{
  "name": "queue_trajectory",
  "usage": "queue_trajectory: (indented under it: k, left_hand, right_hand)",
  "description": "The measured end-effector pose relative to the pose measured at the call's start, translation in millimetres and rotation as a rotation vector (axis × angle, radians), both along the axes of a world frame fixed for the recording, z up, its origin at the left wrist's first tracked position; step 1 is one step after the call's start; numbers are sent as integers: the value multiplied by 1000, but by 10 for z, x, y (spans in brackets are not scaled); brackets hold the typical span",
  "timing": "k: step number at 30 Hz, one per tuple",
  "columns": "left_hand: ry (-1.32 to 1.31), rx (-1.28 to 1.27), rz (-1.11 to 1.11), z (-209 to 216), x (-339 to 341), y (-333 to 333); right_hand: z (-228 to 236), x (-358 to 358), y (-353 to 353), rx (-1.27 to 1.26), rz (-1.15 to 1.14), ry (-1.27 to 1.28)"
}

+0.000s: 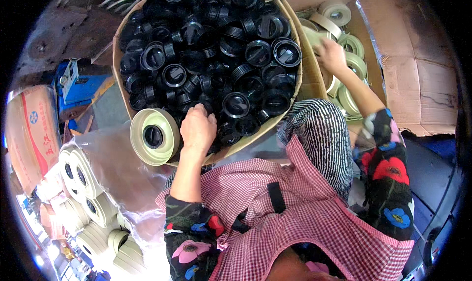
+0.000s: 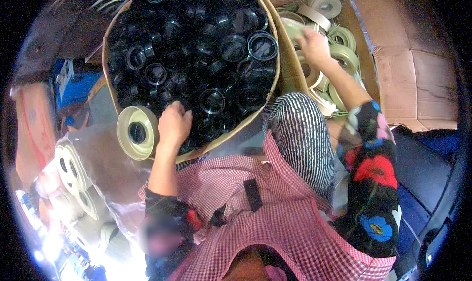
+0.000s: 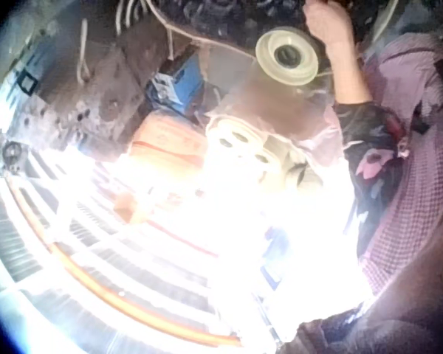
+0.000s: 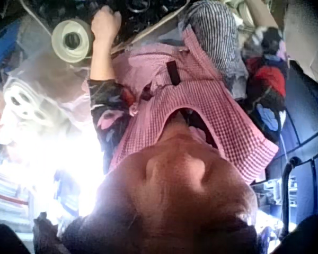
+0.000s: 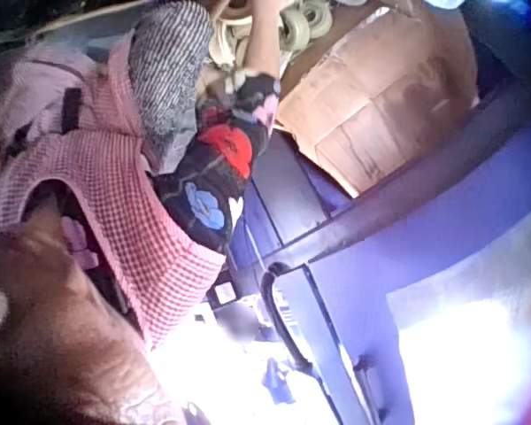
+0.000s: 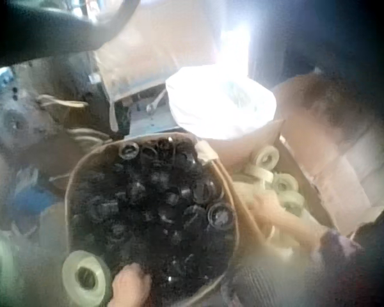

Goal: The person assembles oil filters by picking up black internal components and inserting them into large beige cylindrical filter housings, then stacks the completed filters into a plastic-lined bag.

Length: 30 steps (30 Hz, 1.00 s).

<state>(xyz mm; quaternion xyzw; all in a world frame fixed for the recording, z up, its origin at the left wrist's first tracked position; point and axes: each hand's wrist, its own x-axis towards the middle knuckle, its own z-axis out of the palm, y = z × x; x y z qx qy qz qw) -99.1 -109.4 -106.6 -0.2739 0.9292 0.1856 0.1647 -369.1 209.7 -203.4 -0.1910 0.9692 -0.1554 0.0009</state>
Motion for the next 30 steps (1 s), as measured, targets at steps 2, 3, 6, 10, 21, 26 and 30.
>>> queue_trajectory:
  k: [2, 3, 6, 10, 21, 26, 30]
  left_hand:
    - [69, 28, 62, 95, 31, -48]
    - [196, 141, 91, 83, 64, -91]
    - [586, 478, 172, 171, 40, -114]
    - [905, 881, 174, 285, 88, -107]
    - [986, 1201, 338, 252, 259, -270]
    - [969, 1108, 305, 407, 239, -342]
    - [1101, 1130, 309, 539, 166, -314]
  right_hand:
    - [555, 87, 27, -417, -153, 54]
    - [811, 130, 9, -603, -155, 41]
    - [1769, 433, -285, -1021, -175, 48]
    - [2323, 890, -1029, -1622, -89, -630]
    - [1380, 1760, -2151, -712, 515, -623]
    - [1609, 1772, -2191, -762, 462, -830]
    - [1556, 1718, -2164, -820, 621, -826]
